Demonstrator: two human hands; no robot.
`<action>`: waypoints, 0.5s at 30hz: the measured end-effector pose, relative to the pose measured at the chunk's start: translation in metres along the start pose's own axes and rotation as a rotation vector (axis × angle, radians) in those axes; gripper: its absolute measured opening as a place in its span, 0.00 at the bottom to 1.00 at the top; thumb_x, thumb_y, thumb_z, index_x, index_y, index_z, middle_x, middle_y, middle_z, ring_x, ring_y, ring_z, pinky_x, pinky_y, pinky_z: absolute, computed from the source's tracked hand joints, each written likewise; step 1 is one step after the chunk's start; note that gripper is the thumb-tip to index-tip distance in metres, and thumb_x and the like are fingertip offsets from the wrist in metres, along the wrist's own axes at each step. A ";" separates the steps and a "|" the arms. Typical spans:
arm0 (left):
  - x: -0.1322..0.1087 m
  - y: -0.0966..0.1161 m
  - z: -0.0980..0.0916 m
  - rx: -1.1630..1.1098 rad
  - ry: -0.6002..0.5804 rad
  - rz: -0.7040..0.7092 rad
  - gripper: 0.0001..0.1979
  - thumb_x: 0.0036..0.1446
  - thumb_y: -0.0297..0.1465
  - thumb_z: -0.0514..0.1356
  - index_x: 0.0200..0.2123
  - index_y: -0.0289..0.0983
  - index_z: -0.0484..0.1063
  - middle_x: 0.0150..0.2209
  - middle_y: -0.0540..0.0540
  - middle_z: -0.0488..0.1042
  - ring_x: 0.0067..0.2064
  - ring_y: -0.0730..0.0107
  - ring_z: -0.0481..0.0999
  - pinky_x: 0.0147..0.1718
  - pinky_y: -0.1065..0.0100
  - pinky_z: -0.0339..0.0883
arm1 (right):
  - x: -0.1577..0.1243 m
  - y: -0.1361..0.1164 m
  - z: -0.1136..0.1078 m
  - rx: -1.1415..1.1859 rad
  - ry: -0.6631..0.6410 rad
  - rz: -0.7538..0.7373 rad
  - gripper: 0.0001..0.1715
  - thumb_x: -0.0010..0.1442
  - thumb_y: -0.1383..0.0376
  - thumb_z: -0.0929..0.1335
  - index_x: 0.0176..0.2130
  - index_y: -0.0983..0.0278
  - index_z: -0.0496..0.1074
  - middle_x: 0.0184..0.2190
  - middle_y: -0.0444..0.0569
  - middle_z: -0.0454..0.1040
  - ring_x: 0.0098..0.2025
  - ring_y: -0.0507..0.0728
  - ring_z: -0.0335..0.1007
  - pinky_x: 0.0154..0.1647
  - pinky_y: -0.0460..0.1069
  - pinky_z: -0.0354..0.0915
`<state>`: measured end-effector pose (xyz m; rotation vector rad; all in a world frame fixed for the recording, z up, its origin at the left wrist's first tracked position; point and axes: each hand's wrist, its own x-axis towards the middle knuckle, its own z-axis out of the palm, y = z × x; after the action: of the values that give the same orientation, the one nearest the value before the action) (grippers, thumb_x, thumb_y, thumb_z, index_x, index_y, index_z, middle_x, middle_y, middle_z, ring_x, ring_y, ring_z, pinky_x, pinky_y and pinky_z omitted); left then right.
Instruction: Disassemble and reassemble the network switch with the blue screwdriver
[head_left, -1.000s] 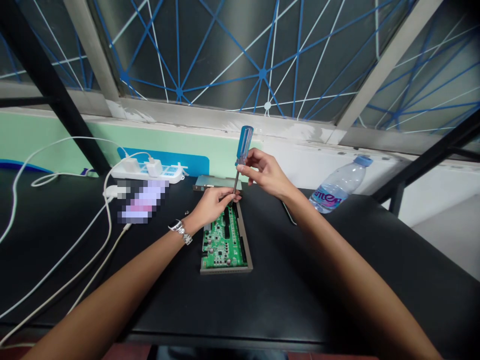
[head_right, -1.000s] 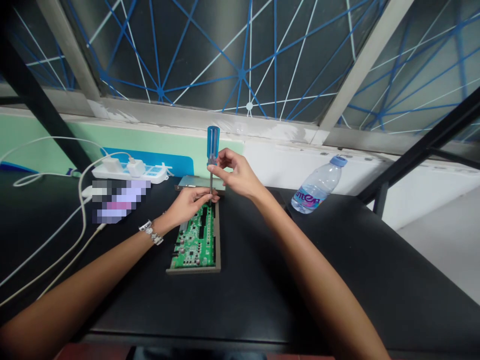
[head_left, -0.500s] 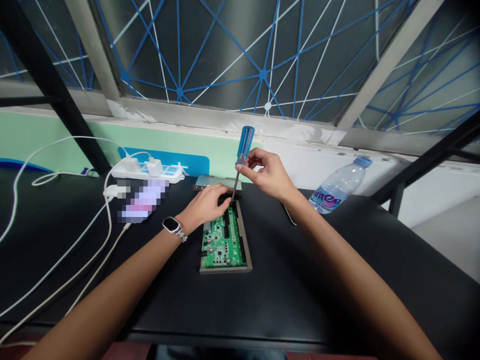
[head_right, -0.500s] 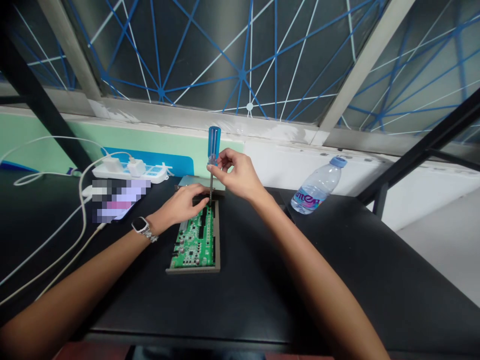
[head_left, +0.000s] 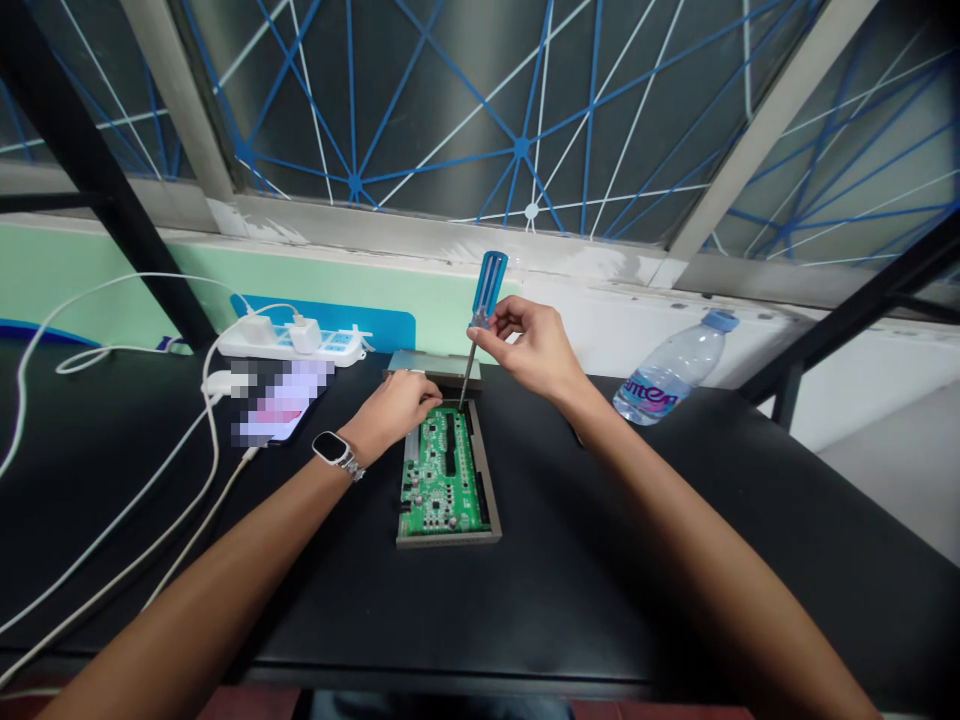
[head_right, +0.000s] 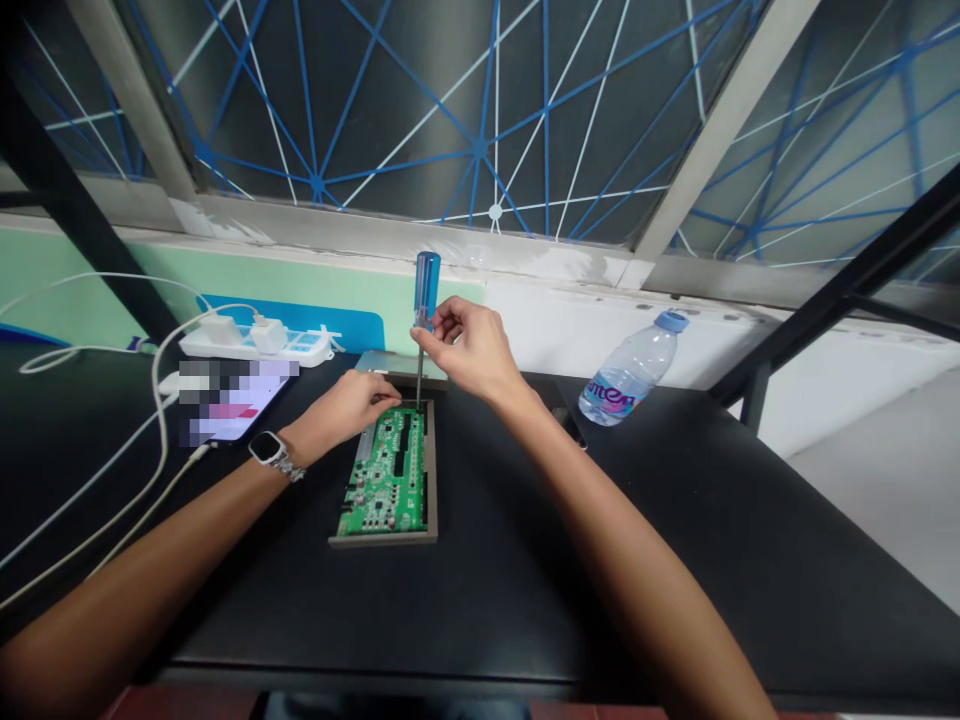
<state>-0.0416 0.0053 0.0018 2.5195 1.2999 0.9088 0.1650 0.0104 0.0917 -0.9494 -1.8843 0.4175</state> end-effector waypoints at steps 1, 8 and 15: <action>0.000 0.001 0.000 -0.007 0.002 -0.004 0.12 0.58 0.30 0.57 0.34 0.38 0.82 0.32 0.41 0.81 0.33 0.59 0.77 0.38 0.63 0.67 | 0.000 -0.001 0.001 -0.004 0.011 0.013 0.11 0.54 0.61 0.72 0.30 0.63 0.68 0.26 0.46 0.72 0.28 0.53 0.68 0.31 0.50 0.63; 0.000 -0.003 0.004 -0.085 0.017 -0.019 0.10 0.57 0.31 0.60 0.32 0.38 0.82 0.31 0.40 0.80 0.33 0.59 0.77 0.39 0.62 0.67 | -0.001 0.000 0.004 0.020 0.032 0.035 0.11 0.53 0.61 0.72 0.30 0.62 0.67 0.27 0.45 0.71 0.28 0.54 0.68 0.32 0.51 0.65; 0.001 -0.001 0.001 -0.040 -0.022 -0.026 0.12 0.60 0.32 0.57 0.34 0.38 0.81 0.33 0.41 0.81 0.32 0.62 0.77 0.33 0.65 0.65 | 0.001 0.008 0.002 0.048 -0.017 0.073 0.15 0.56 0.58 0.71 0.32 0.61 0.62 0.30 0.44 0.71 0.23 0.50 0.67 0.25 0.48 0.62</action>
<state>-0.0415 0.0069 0.0006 2.4695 1.2915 0.8905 0.1665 0.0165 0.0859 -0.9875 -1.8508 0.5136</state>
